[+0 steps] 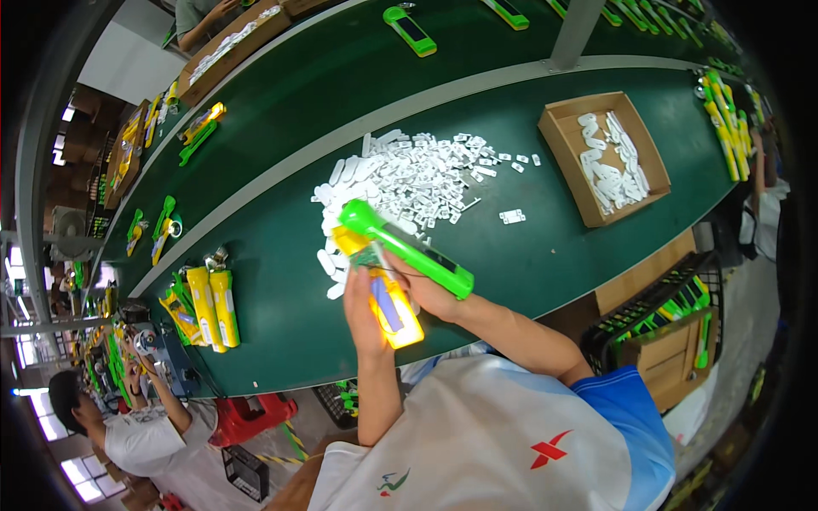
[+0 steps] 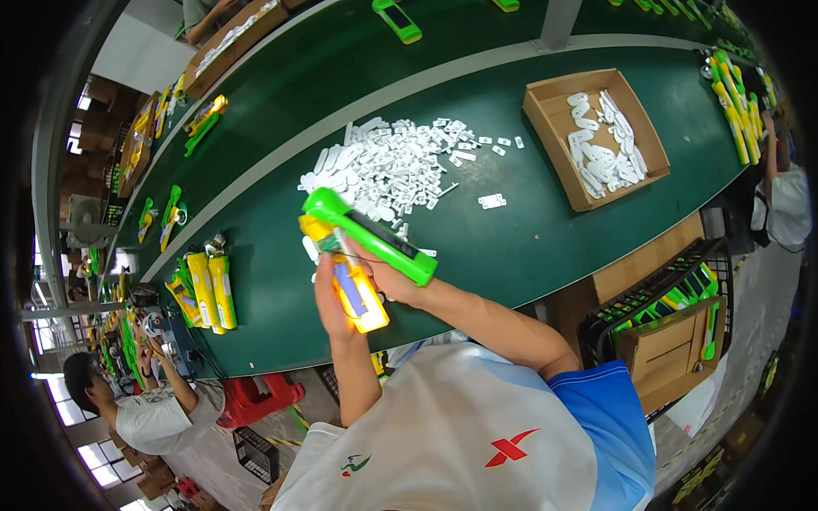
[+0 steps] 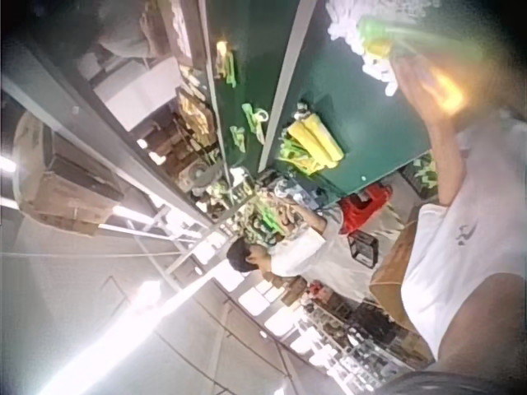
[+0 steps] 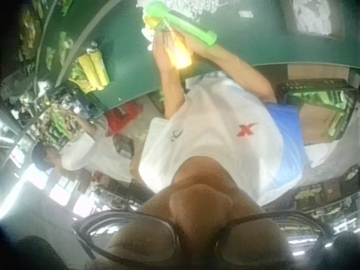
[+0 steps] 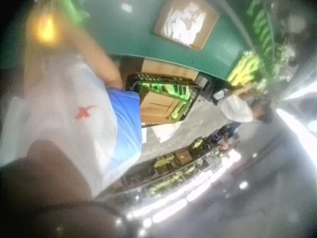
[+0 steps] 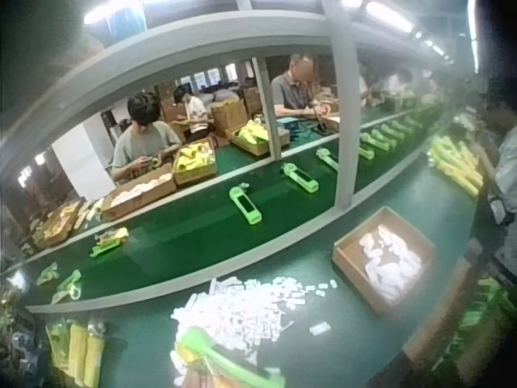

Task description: The person assembles flashlights by picking up flashlight bodies and plastic switches, attaching the switches to the bodies, snapping the casings together by hand, and placing the assembled flashlights onto the conveyor belt.

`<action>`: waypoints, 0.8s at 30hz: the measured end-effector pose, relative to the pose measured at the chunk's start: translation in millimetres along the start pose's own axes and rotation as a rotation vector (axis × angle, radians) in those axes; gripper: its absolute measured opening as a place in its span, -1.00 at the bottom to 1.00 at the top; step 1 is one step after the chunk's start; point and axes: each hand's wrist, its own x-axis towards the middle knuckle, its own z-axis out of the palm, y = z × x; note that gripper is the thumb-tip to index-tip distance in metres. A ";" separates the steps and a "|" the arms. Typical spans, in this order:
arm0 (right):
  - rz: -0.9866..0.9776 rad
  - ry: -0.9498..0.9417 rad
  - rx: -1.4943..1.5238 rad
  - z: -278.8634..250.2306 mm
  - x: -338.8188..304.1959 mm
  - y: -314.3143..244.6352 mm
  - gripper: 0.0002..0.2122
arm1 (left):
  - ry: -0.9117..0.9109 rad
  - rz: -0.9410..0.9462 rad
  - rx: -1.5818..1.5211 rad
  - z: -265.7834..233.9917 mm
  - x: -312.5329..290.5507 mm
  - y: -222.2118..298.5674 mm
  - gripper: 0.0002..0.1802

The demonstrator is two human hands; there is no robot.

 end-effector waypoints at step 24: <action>-0.296 0.289 -1.802 -22.6 -54.3 -70.3 -0.81 | -0.013 0.058 -0.255 -17.4 -1.8 23.0 -0.55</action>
